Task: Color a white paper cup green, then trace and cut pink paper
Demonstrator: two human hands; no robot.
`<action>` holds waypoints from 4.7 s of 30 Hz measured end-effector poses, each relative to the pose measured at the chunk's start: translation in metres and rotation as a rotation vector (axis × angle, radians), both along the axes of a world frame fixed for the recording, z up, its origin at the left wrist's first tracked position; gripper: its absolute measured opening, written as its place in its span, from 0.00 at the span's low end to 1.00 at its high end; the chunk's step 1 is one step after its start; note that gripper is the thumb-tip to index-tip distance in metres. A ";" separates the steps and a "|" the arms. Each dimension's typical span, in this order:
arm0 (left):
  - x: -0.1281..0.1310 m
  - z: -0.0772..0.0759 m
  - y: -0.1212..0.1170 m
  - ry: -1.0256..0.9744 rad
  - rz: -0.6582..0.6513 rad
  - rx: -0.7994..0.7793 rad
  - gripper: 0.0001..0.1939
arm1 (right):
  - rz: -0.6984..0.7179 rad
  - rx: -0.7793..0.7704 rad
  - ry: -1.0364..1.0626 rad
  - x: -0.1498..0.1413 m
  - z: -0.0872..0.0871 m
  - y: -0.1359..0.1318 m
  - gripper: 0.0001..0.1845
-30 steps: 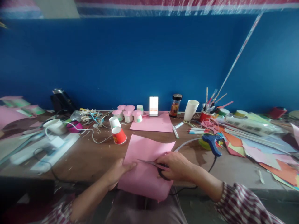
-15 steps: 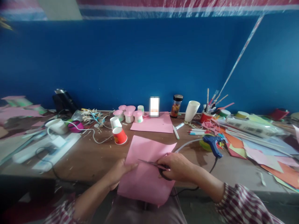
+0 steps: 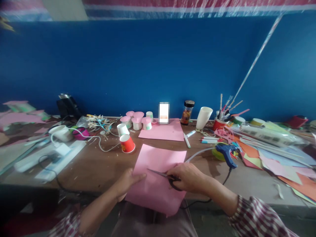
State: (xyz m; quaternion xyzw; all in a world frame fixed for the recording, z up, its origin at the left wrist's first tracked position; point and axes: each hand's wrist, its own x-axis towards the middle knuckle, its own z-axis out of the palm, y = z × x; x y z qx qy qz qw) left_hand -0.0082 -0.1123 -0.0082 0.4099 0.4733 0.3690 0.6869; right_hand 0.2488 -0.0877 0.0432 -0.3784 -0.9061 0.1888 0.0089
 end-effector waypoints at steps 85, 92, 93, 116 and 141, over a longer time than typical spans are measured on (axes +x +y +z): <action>0.021 0.000 0.007 0.066 -0.166 0.084 0.23 | -0.016 -0.003 0.019 -0.014 0.002 0.009 0.08; 0.020 -0.004 0.007 0.003 -0.179 0.110 0.20 | -0.013 -0.009 -0.005 -0.014 -0.004 0.013 0.17; 0.020 -0.005 0.007 0.017 -0.168 0.111 0.20 | -0.020 -0.013 -0.002 -0.014 -0.004 0.013 0.18; 0.021 -0.016 0.011 0.049 -0.214 0.090 0.24 | -0.059 -0.092 0.092 -0.011 -0.004 0.012 0.15; 0.013 -0.002 0.024 -0.011 -0.134 -0.129 0.18 | -0.160 -0.262 0.318 -0.003 -0.013 0.027 0.08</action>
